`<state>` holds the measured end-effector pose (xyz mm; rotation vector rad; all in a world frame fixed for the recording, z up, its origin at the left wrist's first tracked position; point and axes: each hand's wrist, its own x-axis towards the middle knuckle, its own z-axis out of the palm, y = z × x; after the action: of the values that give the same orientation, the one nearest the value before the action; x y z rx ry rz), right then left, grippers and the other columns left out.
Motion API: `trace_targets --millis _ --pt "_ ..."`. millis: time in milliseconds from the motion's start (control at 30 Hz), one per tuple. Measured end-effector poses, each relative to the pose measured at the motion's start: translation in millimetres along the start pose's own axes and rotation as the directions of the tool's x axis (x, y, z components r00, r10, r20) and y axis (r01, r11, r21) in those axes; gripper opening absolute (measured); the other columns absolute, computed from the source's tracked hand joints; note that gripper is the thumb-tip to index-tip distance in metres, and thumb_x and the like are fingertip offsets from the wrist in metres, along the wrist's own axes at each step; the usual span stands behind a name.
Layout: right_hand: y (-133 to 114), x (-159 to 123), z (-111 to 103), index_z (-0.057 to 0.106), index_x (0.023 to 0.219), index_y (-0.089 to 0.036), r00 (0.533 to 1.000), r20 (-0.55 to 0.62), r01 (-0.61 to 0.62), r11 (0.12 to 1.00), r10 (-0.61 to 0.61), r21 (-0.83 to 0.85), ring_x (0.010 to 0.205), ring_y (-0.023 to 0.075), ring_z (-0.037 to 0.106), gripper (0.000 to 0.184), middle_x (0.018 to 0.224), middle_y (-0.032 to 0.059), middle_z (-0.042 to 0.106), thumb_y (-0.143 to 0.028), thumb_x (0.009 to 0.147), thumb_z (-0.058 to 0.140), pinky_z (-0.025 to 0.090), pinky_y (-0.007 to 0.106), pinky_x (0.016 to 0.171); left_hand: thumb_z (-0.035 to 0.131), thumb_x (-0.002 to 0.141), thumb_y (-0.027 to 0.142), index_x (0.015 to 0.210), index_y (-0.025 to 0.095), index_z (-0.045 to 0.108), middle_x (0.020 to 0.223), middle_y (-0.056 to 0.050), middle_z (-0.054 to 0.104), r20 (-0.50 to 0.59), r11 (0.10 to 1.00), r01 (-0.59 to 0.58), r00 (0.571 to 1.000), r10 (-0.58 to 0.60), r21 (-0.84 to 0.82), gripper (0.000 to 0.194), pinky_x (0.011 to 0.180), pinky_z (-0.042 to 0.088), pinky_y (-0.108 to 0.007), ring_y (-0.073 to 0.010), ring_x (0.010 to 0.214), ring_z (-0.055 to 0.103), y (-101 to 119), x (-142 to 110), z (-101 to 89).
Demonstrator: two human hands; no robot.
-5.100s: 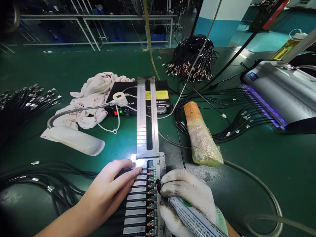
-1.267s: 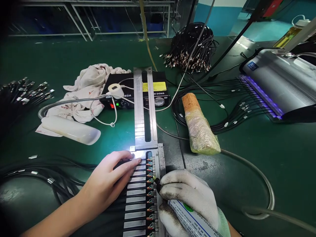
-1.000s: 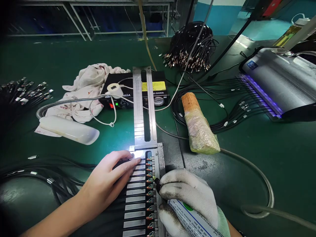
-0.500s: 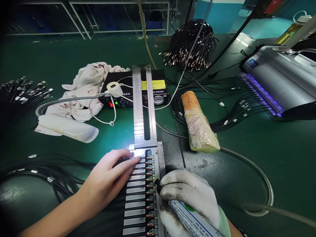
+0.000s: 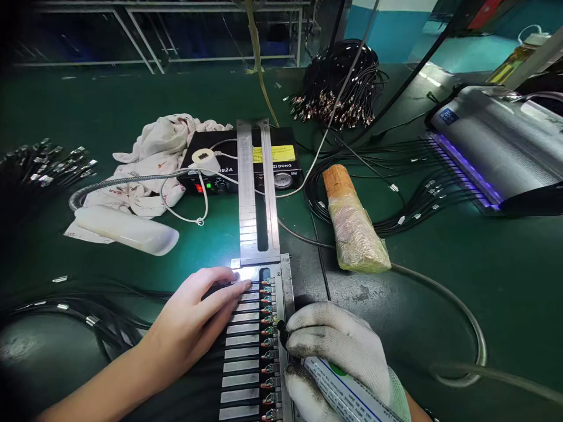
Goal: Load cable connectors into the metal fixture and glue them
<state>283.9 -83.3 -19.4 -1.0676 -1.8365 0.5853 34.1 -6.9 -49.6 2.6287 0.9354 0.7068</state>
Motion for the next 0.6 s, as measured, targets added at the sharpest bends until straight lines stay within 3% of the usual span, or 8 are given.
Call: trace_targets --millis 600 --pt "2.2 -2.6 -2.4 0.066 0.099 -0.016 0.999 0.031 -0.011 1.0 0.011 0.005 0.084 0.0189 0.072 0.027 0.097 0.0078 0.068 -0.003 0.076 0.066 0.063 0.027 0.073 0.05 0.095 0.007 0.122 0.012 0.061 0.108 -0.014 0.06 -0.005 1.0 -0.007 1.0 0.007 0.009 0.029 0.074 0.054 -0.038 -0.0237 0.093 0.057 0.6 0.8 -1.5"
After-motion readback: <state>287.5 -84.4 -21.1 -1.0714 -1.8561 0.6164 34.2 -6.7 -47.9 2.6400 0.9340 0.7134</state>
